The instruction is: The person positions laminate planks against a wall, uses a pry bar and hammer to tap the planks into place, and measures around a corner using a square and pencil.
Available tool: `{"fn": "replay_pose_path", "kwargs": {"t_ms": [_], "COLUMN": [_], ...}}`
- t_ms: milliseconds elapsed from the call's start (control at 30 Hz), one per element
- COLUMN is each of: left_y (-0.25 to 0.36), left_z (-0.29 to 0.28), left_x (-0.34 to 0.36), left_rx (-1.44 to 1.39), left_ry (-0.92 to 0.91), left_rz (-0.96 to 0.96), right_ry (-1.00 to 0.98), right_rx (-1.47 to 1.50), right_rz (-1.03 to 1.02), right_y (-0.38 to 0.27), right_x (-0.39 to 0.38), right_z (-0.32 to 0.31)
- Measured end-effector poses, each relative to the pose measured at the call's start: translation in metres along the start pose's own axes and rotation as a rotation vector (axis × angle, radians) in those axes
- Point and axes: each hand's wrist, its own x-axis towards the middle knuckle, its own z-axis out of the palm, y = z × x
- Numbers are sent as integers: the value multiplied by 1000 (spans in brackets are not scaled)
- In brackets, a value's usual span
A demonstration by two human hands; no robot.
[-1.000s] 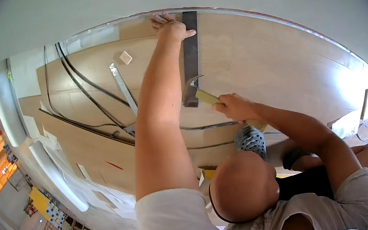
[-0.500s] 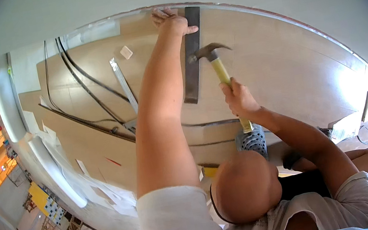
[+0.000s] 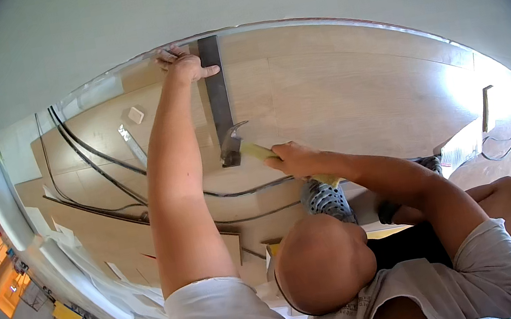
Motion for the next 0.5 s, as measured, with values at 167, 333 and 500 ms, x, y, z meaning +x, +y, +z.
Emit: {"fn": "replay_pose_path", "kwargs": {"t_ms": [167,333,500], "left_y": [13,0,1], "left_z": [-15,-6,-7], "left_x": [-8,-1,-1], "left_rx": [4,11,-22], "left_ry": [-39,-34,61], "left_rz": [-8,-59,2], "right_ry": [262,288,381], "right_rx": [-173,-134,-371], "right_rz": [-109,124,90], "right_y": [75,122,166], "right_x": [-25,-77,-109], "right_z": [-30,-68,-93]}}
